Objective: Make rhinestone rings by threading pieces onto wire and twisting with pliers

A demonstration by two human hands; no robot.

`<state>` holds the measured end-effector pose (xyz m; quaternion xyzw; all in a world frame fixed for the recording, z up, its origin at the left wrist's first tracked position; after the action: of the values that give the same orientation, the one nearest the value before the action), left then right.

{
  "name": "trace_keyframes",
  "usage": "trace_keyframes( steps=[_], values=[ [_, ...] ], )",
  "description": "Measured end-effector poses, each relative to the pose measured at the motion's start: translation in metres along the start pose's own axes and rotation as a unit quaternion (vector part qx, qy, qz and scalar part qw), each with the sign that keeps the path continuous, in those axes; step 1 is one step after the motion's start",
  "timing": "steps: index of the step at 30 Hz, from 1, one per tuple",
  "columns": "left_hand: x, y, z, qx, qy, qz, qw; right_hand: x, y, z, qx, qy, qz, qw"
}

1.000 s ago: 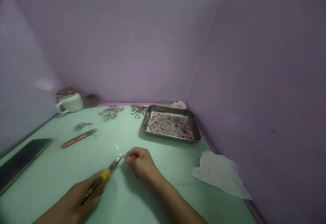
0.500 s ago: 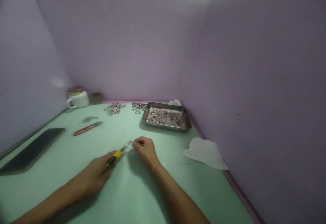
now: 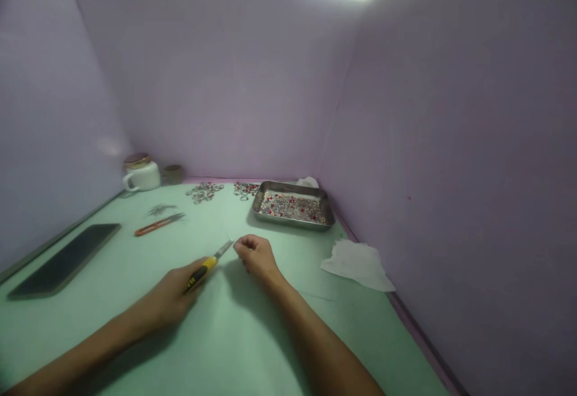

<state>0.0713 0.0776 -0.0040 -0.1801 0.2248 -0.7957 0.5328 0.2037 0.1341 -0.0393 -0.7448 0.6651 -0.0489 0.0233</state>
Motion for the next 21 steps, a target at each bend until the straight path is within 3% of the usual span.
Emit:
trace_keyframes(
  steps=[4,7,12,14,17,21],
  values=[
    [-0.001,0.01,-0.004,0.099,-0.038,-0.068,0.992,0.002,-0.003,-0.009,-0.02,-0.029,-0.012,0.999],
    [0.001,0.023,-0.007,0.226,-0.074,-0.132,0.962,0.002,-0.005,-0.01,-0.034,-0.054,-0.01,0.998],
    [0.001,0.03,-0.005,0.313,-0.061,-0.177,0.931,-0.001,-0.004,-0.004,-0.053,-0.061,-0.005,0.997],
    [0.0,0.03,-0.008,0.295,-0.071,-0.174,0.937,0.0,-0.004,-0.004,-0.047,-0.057,-0.001,0.997],
    [-0.002,0.022,-0.014,0.177,-0.072,-0.126,0.973,0.001,-0.008,-0.005,-0.011,-0.061,0.023,0.998],
    [-0.004,0.01,-0.008,-0.019,0.001,-0.046,0.999,0.002,-0.011,-0.005,0.045,-0.064,0.056,0.995]
  ],
)
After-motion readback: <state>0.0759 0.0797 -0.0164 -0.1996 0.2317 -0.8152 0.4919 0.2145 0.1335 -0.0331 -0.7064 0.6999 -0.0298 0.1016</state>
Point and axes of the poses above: each hand's wrist, its own x-axis away from the middle knuckle, its own y-axis out of the palm, z = x × y, the point moved 9 cm from there along -x, towards the middle knuckle, and after that the axes turned 9 degrees about x, right-handed, at the moved point
